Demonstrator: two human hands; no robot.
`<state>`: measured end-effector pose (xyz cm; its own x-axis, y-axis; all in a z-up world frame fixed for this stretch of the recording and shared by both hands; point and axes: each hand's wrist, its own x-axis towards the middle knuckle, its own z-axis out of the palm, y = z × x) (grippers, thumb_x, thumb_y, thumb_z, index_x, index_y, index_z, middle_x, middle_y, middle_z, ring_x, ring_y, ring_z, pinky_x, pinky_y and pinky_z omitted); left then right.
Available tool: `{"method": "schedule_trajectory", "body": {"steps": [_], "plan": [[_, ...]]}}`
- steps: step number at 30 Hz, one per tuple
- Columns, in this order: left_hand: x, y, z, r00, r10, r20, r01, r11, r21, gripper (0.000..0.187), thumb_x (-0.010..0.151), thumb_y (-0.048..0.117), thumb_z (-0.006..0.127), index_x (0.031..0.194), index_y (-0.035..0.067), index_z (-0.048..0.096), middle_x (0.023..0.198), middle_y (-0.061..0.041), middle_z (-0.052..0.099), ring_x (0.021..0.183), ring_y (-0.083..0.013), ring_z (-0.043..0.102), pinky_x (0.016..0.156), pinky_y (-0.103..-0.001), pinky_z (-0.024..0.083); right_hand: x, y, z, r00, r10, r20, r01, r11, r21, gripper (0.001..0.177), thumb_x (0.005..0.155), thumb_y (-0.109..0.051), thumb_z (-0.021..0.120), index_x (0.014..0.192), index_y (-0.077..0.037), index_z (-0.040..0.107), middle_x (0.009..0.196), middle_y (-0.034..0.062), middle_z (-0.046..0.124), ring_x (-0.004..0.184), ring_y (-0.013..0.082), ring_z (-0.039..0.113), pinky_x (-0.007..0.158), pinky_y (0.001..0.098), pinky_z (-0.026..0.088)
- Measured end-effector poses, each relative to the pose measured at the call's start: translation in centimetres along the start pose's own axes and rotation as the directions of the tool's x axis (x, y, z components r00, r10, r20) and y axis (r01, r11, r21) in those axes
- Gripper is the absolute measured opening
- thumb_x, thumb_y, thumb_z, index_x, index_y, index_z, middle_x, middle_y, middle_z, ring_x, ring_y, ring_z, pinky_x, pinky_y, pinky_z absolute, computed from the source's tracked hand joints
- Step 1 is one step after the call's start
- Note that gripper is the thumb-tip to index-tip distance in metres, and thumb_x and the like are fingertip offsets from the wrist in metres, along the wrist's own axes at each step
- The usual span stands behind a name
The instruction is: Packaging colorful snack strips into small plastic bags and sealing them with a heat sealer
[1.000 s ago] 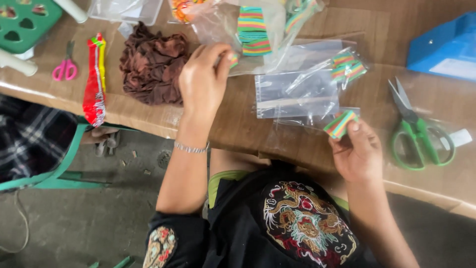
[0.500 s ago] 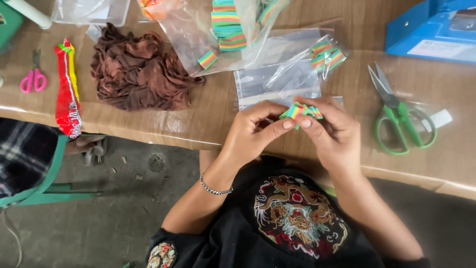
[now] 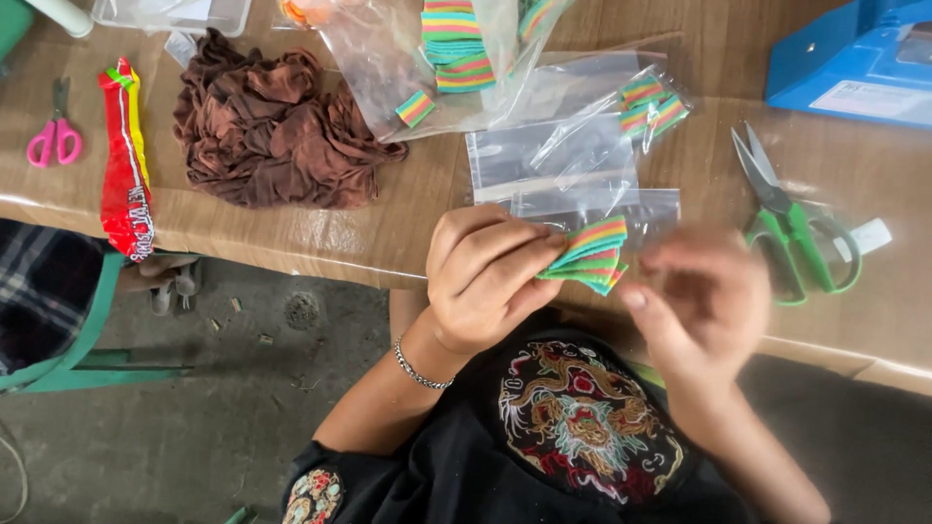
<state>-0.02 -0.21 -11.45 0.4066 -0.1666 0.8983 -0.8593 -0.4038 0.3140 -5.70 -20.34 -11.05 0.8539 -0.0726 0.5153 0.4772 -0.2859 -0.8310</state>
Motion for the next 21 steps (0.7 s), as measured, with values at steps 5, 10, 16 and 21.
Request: {"method": "schedule_trajectory", "body": {"steps": [5,10,16,21], "plan": [[-0.1,0.3,-0.3,1.000,0.016,0.010,-0.016,1.000,-0.017,0.023,0.103,0.025,0.064,0.108,0.005,0.073,0.107,-0.006,0.069,0.091,-0.0271,0.066,0.083,-0.038,0.057,-1.1,2.0,-1.2,0.945,-0.303,0.121,0.324,0.915,-0.240,0.027,0.094,-0.014,0.077,0.114,-0.003,0.062,0.103,0.0146,0.060,0.094,0.0278,0.061,0.083,0.0365,0.052],[-0.1,0.4,-0.3,1.000,0.009,-0.006,-0.009,1.000,-0.026,0.022,0.102,0.024,0.066,0.107,0.004,0.073,0.105,-0.007,0.069,0.089,-0.0271,0.066,0.082,-0.037,0.058,-0.4,1.0,-0.7,0.930,-0.348,0.119,0.366,0.904,-0.223,0.017,0.095,-0.012,0.074,0.104,-0.002,0.063,0.097,0.0149,0.060,0.088,0.0269,0.062,0.077,0.0353,0.053],[0.0,0.6,-0.2,1.000,-0.001,0.011,0.002,0.998,-0.062,0.022,0.103,0.023,0.064,0.108,0.003,0.073,0.105,-0.008,0.069,0.089,-0.0266,0.066,0.082,-0.036,0.060,-0.3,0.8,-0.5,0.929,-0.345,0.134,0.366,0.909,-0.201,0.014,0.093,-0.012,0.074,0.102,-0.002,0.070,0.100,0.0132,0.061,0.092,0.0247,0.060,0.078,0.0339,0.053],[-0.2,0.8,-0.3,1.000,-0.007,0.021,0.008,0.998,-0.067,0.023,0.104,0.023,0.063,0.109,0.003,0.073,0.106,-0.008,0.069,0.090,-0.0272,0.065,0.082,-0.036,0.059,-0.3,0.5,-0.9,0.919,-0.365,0.148,0.390,0.896,-0.215,0.022,0.094,-0.022,0.068,0.099,-0.001,0.071,0.101,0.0143,0.061,0.094,0.0264,0.061,0.081,0.0357,0.053]]}}
